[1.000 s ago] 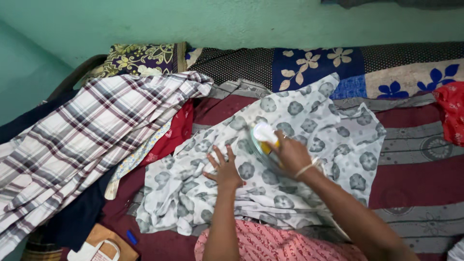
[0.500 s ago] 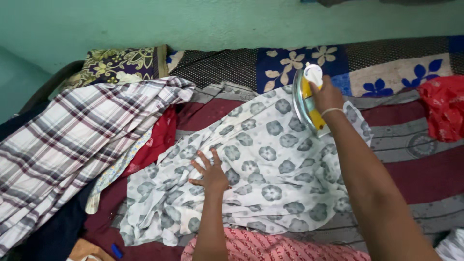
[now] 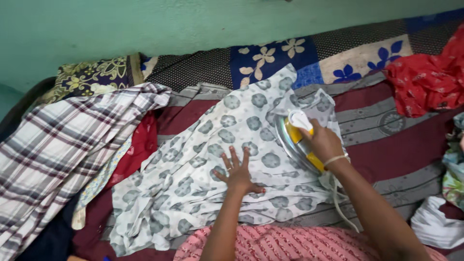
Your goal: The person irons a white floral-patterned shirt and a pair of dark blue jeans on a bed. They repeatedly smooth the fabric, reposition the garments, and use a yellow electric iron to press different sections until the items are flat.
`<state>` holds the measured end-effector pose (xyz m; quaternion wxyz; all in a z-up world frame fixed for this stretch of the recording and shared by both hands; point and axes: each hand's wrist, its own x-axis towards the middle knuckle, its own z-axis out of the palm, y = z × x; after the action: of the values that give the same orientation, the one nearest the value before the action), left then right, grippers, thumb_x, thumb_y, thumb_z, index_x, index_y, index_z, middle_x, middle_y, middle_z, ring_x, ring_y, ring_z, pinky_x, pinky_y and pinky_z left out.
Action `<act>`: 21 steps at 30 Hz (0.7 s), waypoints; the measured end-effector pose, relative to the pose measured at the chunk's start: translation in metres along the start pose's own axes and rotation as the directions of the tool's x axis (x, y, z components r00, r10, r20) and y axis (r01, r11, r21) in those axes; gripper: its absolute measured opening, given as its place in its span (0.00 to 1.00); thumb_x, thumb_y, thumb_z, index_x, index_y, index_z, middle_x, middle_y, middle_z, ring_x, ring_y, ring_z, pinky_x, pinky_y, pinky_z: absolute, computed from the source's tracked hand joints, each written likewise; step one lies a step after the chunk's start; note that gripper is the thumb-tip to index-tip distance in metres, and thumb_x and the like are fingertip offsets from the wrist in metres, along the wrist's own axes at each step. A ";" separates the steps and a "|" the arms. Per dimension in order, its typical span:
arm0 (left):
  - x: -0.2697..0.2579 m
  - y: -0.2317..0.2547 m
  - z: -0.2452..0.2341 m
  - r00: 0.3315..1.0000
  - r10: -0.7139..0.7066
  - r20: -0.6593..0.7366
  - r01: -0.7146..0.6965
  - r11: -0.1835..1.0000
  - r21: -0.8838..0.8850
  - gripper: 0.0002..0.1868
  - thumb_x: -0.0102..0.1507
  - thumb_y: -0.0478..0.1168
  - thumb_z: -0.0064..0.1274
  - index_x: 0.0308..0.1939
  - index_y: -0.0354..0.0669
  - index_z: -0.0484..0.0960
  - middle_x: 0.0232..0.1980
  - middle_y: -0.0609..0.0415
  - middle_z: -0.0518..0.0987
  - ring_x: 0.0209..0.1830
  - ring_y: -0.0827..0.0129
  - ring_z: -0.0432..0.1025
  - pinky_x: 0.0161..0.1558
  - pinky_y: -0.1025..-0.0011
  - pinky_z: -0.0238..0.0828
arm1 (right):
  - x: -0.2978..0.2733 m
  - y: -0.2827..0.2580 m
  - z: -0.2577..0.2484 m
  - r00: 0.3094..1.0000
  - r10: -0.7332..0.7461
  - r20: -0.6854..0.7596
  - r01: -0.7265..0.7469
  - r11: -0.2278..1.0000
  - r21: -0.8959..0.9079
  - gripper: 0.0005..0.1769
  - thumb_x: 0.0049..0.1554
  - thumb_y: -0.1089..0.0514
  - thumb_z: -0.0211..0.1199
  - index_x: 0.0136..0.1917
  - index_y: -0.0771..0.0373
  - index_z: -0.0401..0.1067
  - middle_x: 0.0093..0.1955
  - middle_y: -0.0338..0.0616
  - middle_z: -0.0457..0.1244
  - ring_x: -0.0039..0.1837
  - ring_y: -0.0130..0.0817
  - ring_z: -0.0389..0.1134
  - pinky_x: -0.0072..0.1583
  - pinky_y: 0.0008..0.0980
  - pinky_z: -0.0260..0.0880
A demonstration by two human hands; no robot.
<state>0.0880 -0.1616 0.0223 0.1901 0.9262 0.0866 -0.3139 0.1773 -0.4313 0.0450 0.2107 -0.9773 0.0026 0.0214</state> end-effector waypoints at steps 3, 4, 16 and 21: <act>0.004 -0.006 0.003 1.000 0.010 -0.012 -0.009 1.000 0.008 0.91 0.30 0.64 0.80 0.81 0.71 0.24 0.84 0.49 0.16 0.83 0.43 0.12 0.65 0.16 0.20 | 0.034 0.021 -0.009 0.995 0.030 -0.100 -0.033 0.999 -0.038 0.28 0.63 0.36 0.56 0.63 0.60 0.68 0.41 0.67 0.68 0.44 0.66 0.70 0.46 0.60 0.69; 0.006 -0.008 0.003 1.000 0.009 -0.015 -0.008 1.000 0.016 0.92 0.30 0.65 0.79 0.81 0.71 0.24 0.84 0.49 0.16 0.83 0.43 0.12 0.65 0.16 0.20 | 0.046 0.029 -0.012 0.986 -0.003 -0.167 -0.005 0.999 -0.048 0.27 0.64 0.37 0.56 0.62 0.61 0.68 0.42 0.67 0.68 0.44 0.67 0.70 0.46 0.61 0.68; 0.017 -0.013 0.011 1.000 0.017 -0.022 -0.015 0.998 0.062 0.92 0.29 0.70 0.78 0.81 0.67 0.24 0.83 0.45 0.15 0.81 0.40 0.10 0.62 0.14 0.18 | 0.045 0.171 -0.049 0.947 0.209 -0.242 -0.251 0.955 -0.158 0.31 0.68 0.34 0.57 0.64 0.65 0.69 0.42 0.71 0.67 0.47 0.71 0.69 0.47 0.63 0.68; 0.017 -0.025 0.023 0.992 0.077 -0.100 -0.075 0.997 0.028 0.88 0.31 0.69 0.77 0.82 0.66 0.29 0.84 0.47 0.18 0.83 0.41 0.14 0.64 0.16 0.18 | 0.009 0.252 -0.068 0.917 0.304 -0.258 -0.340 0.934 -0.107 0.33 0.69 0.32 0.56 0.63 0.67 0.70 0.50 0.75 0.67 0.53 0.75 0.68 0.53 0.65 0.66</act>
<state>0.0820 -0.1479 -0.0127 0.1862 0.9457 0.0571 -0.2601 0.1860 -0.6887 0.0025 0.1286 -0.9719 0.1872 -0.0610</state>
